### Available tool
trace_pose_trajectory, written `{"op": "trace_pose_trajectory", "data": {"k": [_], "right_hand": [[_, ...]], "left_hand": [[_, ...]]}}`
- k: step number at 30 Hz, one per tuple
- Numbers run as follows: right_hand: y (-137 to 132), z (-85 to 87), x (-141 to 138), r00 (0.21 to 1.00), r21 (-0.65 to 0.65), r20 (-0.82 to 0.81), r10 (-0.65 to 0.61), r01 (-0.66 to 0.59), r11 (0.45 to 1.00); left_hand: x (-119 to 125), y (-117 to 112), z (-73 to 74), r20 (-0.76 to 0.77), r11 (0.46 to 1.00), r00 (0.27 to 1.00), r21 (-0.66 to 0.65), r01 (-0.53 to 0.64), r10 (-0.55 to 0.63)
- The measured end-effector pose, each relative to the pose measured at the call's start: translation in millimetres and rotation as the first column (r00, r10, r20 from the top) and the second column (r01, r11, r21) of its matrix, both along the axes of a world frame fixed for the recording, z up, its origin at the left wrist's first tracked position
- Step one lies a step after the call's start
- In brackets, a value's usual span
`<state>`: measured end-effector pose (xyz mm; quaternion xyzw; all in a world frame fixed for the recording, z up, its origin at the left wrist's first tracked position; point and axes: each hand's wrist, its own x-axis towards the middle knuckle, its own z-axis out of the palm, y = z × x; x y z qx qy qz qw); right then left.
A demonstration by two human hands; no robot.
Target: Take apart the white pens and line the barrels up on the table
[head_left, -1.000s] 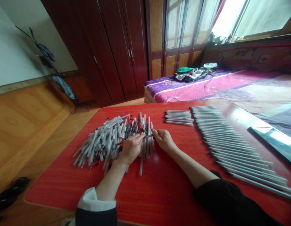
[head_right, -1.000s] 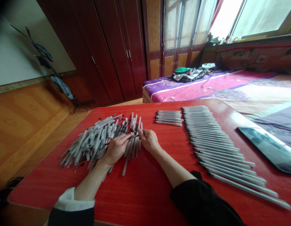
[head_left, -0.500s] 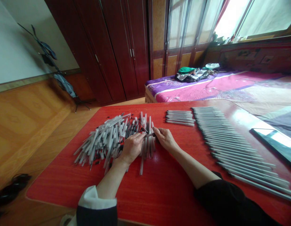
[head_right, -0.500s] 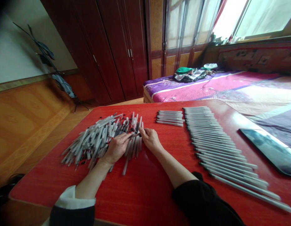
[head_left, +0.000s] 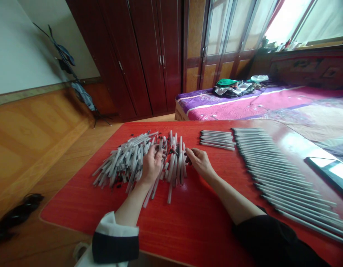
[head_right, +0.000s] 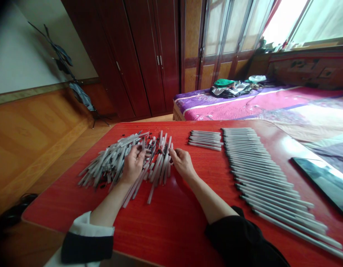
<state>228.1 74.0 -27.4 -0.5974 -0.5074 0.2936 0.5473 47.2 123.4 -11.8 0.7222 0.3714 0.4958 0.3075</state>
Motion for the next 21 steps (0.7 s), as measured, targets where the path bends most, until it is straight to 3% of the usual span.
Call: {"op": "trace_pose_trajectory", "data": {"k": [2, 5, 8, 12, 16, 21], "right_hand": [[0.5, 0.7, 2.2, 0.996, 0.008, 0.082, -0.028, 0.027, 1.0], [-1.0, 7.4, -0.5, 0.96, -0.029, 0.279, -0.032, 0.042, 0.999], [-2.8, 17.4, -13.6, 0.83, -0.027, 0.557, 0.002, 0.016, 1.0], [-1.2, 27.7, -41.4, 0.58, -0.029, 0.809, 0.093, -0.119, 0.992], [4.8, 34.9, -62.3, 0.371, -0.141, 0.91, 0.185, -0.142, 0.98], [16.4, 37.8, -64.7, 0.255, -0.27, 0.914, 0.315, -0.196, 0.943]], "left_hand": [[-2.7, 6.2, 2.9, 0.292, 0.989, 0.956, -0.151, 0.0, 0.045], [-5.4, 15.1, 2.4, 0.495, 0.963, 0.85, -0.264, -0.054, 0.183], [-6.7, 19.7, -0.5, 0.531, 0.952, 0.804, -0.272, -0.138, 0.268], [-8.3, 19.8, -2.1, 0.507, 0.954, 0.814, -0.239, -0.183, 0.283], [-10.1, 19.4, -1.2, 0.478, 0.952, 0.828, -0.224, -0.208, 0.294], [-10.0, 20.2, 0.1, 0.461, 0.953, 0.837, -0.208, -0.222, 0.295]]}}
